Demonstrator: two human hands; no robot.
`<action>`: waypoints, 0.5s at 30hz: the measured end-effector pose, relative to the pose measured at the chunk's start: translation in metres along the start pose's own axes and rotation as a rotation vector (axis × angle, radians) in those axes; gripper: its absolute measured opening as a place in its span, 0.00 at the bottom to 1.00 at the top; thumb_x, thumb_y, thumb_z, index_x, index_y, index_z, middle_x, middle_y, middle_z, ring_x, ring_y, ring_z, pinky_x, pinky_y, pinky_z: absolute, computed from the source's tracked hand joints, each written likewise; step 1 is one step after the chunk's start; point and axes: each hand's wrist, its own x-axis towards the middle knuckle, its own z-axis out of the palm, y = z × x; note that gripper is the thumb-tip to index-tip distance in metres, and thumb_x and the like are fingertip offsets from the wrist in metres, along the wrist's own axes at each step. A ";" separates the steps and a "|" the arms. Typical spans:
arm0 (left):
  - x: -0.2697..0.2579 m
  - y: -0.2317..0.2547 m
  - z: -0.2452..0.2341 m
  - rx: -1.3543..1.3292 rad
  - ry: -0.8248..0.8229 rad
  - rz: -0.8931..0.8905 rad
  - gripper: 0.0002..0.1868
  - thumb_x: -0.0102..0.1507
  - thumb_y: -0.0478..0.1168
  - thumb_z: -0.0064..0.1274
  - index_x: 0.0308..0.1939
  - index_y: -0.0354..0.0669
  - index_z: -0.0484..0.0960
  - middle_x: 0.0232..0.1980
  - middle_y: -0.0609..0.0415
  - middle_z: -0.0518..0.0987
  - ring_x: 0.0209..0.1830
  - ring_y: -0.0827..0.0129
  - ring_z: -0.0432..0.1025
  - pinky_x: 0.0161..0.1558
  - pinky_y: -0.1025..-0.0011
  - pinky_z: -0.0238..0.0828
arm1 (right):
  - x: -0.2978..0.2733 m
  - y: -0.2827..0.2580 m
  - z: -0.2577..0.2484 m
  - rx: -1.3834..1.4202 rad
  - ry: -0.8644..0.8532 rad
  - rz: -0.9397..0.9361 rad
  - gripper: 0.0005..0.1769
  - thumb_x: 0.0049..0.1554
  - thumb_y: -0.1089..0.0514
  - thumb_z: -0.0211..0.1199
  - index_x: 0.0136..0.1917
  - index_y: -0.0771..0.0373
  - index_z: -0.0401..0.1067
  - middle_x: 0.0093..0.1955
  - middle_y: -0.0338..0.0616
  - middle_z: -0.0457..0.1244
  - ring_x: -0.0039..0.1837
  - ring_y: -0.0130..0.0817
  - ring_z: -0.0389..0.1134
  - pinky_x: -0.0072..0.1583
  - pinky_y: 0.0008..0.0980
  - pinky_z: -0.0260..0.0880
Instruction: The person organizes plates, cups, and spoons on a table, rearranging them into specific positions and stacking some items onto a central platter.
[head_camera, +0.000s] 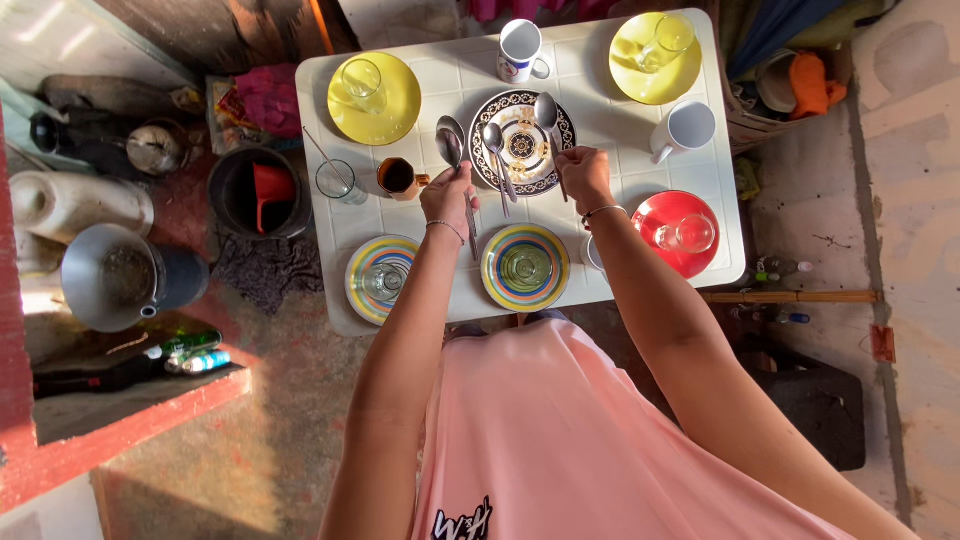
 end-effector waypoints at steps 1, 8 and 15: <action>0.003 -0.003 0.000 0.002 0.014 -0.001 0.10 0.64 0.39 0.62 0.43 0.35 0.86 0.29 0.59 0.74 0.26 0.76 0.66 0.24 0.72 0.67 | 0.014 0.018 0.000 0.006 -0.002 0.047 0.06 0.57 0.62 0.69 0.45 0.66 0.81 0.35 0.42 0.70 0.33 0.25 0.66 0.35 0.28 0.65; -0.001 -0.014 0.000 -0.010 0.129 -0.060 0.10 0.63 0.37 0.60 0.47 0.38 0.86 0.32 0.61 0.76 0.28 0.78 0.67 0.27 0.73 0.72 | 0.052 0.083 0.043 -0.031 -0.173 0.113 0.04 0.54 0.63 0.71 0.42 0.66 0.81 0.34 0.41 0.70 0.32 0.25 0.67 0.33 0.29 0.67; -0.014 -0.009 -0.001 0.007 0.188 -0.005 0.08 0.63 0.37 0.61 0.45 0.39 0.88 0.33 0.61 0.78 0.30 0.78 0.68 0.29 0.73 0.75 | 0.029 0.042 0.085 -0.153 -0.209 0.177 0.04 0.52 0.61 0.72 0.42 0.62 0.82 0.35 0.41 0.71 0.32 0.27 0.70 0.35 0.29 0.73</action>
